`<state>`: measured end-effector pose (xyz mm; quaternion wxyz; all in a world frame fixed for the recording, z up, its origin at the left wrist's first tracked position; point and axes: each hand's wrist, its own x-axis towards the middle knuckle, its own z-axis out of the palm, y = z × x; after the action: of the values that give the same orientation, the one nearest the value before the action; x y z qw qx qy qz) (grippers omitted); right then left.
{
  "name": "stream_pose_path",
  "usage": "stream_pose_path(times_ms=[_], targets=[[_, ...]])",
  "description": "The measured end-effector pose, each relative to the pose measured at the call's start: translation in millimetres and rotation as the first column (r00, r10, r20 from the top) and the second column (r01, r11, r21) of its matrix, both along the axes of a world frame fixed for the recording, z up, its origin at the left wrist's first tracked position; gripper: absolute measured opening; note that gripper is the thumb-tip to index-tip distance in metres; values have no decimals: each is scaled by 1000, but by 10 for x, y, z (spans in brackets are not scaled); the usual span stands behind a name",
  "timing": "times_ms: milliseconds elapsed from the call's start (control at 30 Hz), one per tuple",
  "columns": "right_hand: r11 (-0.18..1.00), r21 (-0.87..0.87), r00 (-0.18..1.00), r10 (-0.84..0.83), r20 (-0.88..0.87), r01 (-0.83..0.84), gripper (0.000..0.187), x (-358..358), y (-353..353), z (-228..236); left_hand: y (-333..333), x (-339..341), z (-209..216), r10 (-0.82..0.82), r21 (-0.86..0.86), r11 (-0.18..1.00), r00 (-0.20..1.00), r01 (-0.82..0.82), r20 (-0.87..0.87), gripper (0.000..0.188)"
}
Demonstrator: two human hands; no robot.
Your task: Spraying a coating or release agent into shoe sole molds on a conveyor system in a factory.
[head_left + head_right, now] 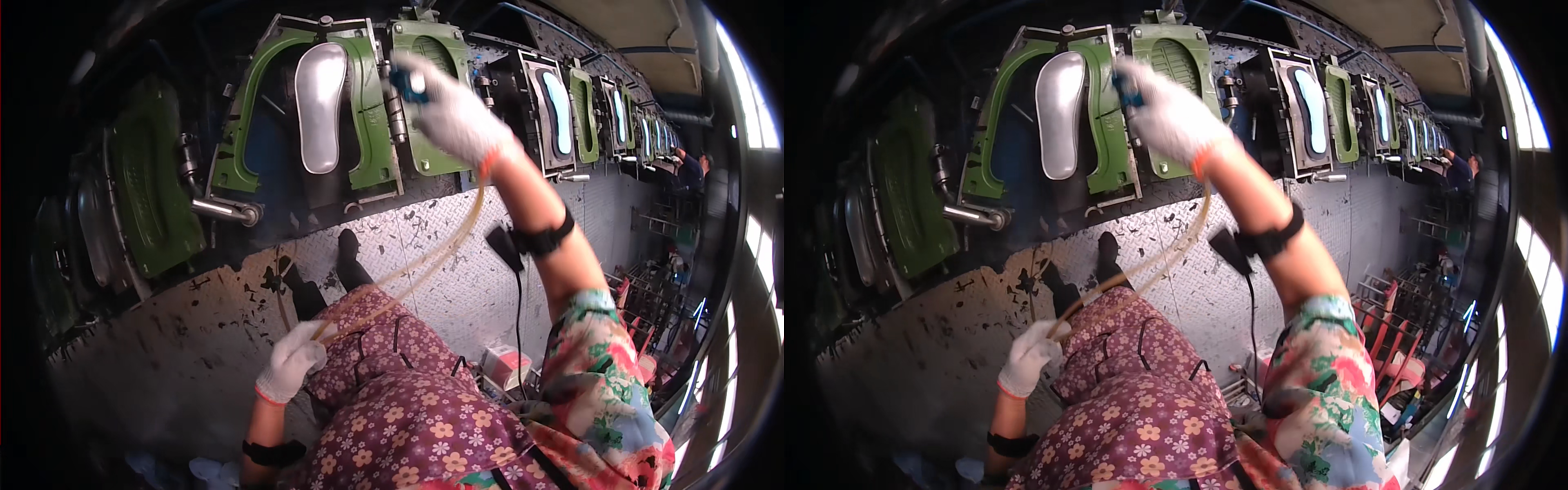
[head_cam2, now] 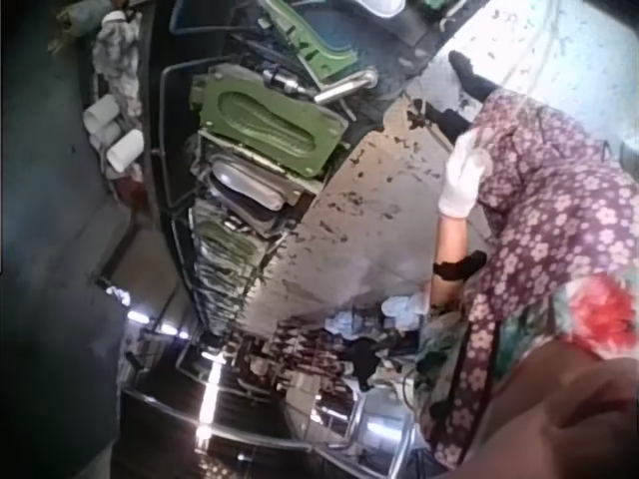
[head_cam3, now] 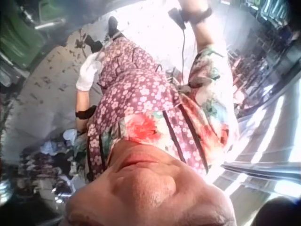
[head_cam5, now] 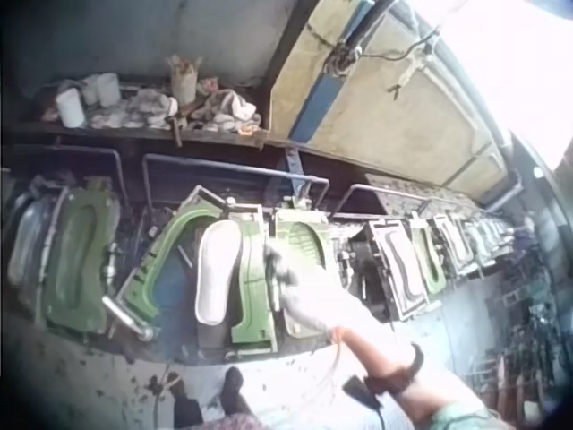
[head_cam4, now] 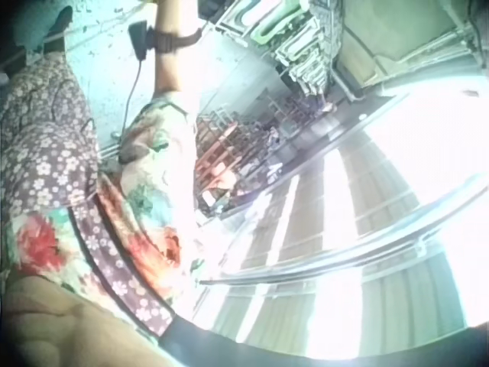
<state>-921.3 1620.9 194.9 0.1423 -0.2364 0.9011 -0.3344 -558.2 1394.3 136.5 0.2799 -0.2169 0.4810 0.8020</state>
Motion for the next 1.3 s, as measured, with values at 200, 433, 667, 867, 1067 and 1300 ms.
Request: stream_pose_path(times_ms=[200, 433, 667, 867, 1067, 1300], targets=[[975, 209, 818, 178, -547, -72, 28, -1824, -261, 267, 589, -580, 283, 224, 51, 975, 940, -218, -256, 59], [941, 334, 998, 36, 55, -52, 34, -939, 652, 821, 836, -687, 158, 197, 17, 980, 976, -196, -89, 43], [952, 138, 777, -302, 552, 272, 73, 92, 1562, 597, 1062, -512, -14, 212, -53, 976, 977, -211, 16, 39], [829, -306, 818, -274, 506, 467, 79, -486, 1314, -8, 1449, -466, -135, 285, -83, 956, 957, -281, 48, 20], [61, -867, 815, 314, 486, 494, 38, -864, 1404, 155, 1784, -548, -168, 175, -163, 973, 983, -164, 50, 19], [42, -503, 360, 648, 671, 863, 74, 530, 2046, -317, 1341, -2407, 21, -602, -915, 132, 702, -382, -380, 51]])
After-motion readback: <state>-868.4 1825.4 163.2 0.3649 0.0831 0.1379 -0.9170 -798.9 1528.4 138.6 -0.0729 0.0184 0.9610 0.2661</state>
